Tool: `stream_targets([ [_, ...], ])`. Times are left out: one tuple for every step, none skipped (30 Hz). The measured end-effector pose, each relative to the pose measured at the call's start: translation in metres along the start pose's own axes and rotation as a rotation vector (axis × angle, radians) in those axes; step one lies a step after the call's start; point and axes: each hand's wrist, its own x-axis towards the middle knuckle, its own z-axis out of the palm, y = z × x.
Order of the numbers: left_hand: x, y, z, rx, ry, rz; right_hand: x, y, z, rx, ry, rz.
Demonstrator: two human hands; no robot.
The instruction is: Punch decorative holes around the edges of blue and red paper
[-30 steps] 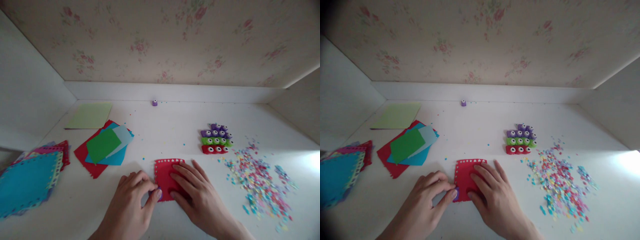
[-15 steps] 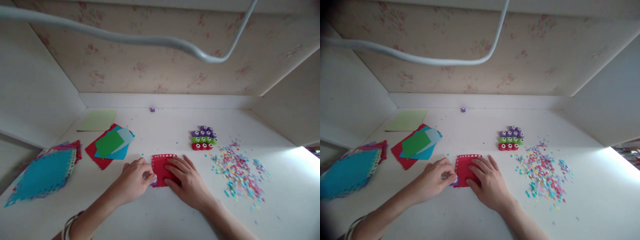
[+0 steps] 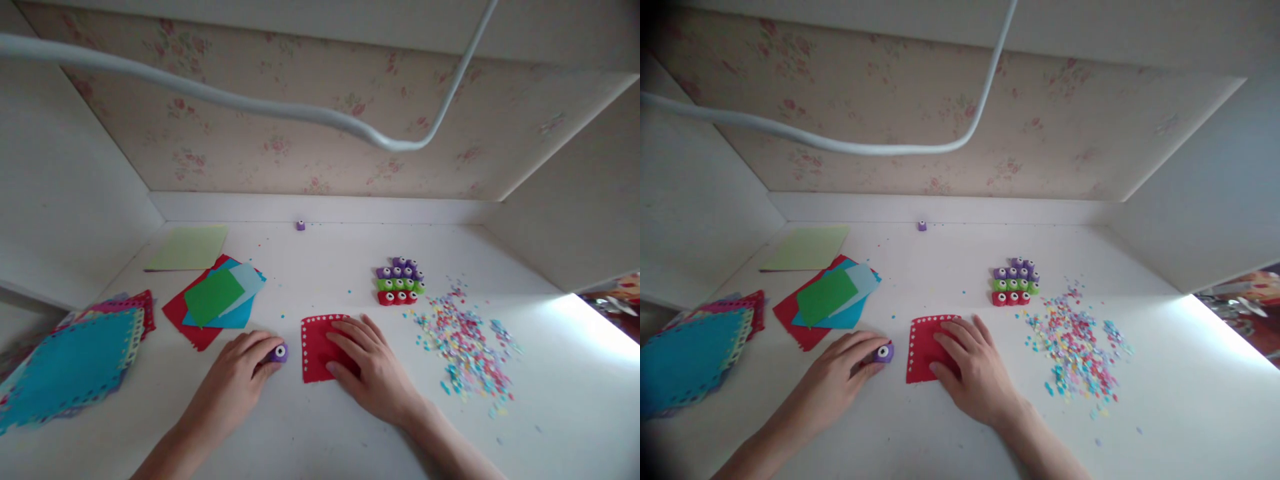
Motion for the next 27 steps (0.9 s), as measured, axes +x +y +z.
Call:
stream_targets([
  [0.002,0.004,0.001,-0.014,0.02,0.022,0.001,-0.004,-0.001,0.038,0.023,0.0],
  [0.004,0.009,0.002,-0.03,0.036,0.048,0.002,-0.01,-0.003,0.092,0.038,0.002],
  [0.007,0.014,0.002,-0.048,0.053,0.076,0.003,-0.017,-0.003,0.158,0.04,0.003],
  [0.009,0.02,0.003,-0.067,0.061,0.108,0.005,-0.024,-0.004,0.23,0.031,-0.002],
  [0.011,0.026,0.003,-0.083,0.073,0.135,0.006,-0.032,-0.004,0.297,0.016,-0.01],
  [0.012,0.03,0.004,-0.091,0.089,0.157,0.007,-0.039,-0.003,0.351,-0.001,-0.02],
  [0.013,0.034,0.005,-0.093,0.112,0.176,0.008,-0.045,-0.002,0.391,-0.01,-0.028],
  [0.013,0.036,0.007,-0.092,0.137,0.18,0.009,-0.051,-0.002,0.421,-0.009,-0.027],
  [0.012,0.037,0.009,-0.092,0.163,0.18,0.01,-0.054,-0.002,0.442,0.0,-0.012],
  [0.011,0.036,0.011,-0.095,0.185,0.176,0.011,-0.057,-0.002,0.46,0.013,0.021],
  [0.01,0.034,0.012,-0.103,0.2,0.168,0.013,-0.057,-0.005,0.477,0.029,0.064],
  [0.008,0.032,0.014,-0.113,0.211,0.155,0.015,-0.054,-0.008,0.491,0.053,0.112],
  [0.006,0.03,0.015,-0.122,0.214,0.141,0.019,-0.049,-0.014,0.495,0.085,0.165],
  [0.004,0.027,0.016,-0.124,0.213,0.13,0.023,-0.041,-0.02,0.486,0.124,0.22],
  [0.003,0.025,0.016,-0.115,0.211,0.126,0.029,-0.029,-0.029,0.462,0.182,0.272],
  [0.001,0.023,0.017,-0.093,0.206,0.134,0.036,-0.014,-0.038,0.415,0.234,0.329],
  [-0.001,0.022,0.017,-0.062,0.203,0.157,0.043,0.004,-0.047,0.354,0.288,0.378],
  [-0.002,0.021,0.017,-0.025,0.202,0.19,0.051,0.024,-0.057,0.285,0.321,0.435],
  [-0.003,0.021,0.017,0.01,0.201,0.226,0.06,0.045,-0.066,0.204,0.335,0.485],
  [-0.004,0.022,0.017,0.039,0.204,0.256,0.068,0.066,-0.074,0.07,0.342,0.531],
  [-0.004,0.023,0.017,0.06,0.209,0.278,0.076,0.086,-0.081,-0.084,0.323,0.566],
  [-0.004,0.024,0.017,0.073,0.213,0.292,0.083,0.103,-0.087,-0.149,0.32,0.576],
  [-0.004,0.025,0.017,0.08,0.217,0.298,0.089,0.118,-0.091,-0.187,0.319,0.575],
  [-0.004,0.026,0.017,0.083,0.22,0.299,0.094,0.13,-0.093,-0.224,0.314,0.576],
  [-0.003,0.027,0.016,0.084,0.221,0.297,0.097,0.139,-0.094,-0.248,0.309,0.573],
  [-0.003,0.028,0.016,0.085,0.219,0.294,0.1,0.145,-0.093,-0.271,0.3,0.572],
  [-0.003,0.028,0.015,0.085,0.215,0.29,0.101,0.15,-0.092,-0.293,0.29,0.574],
])
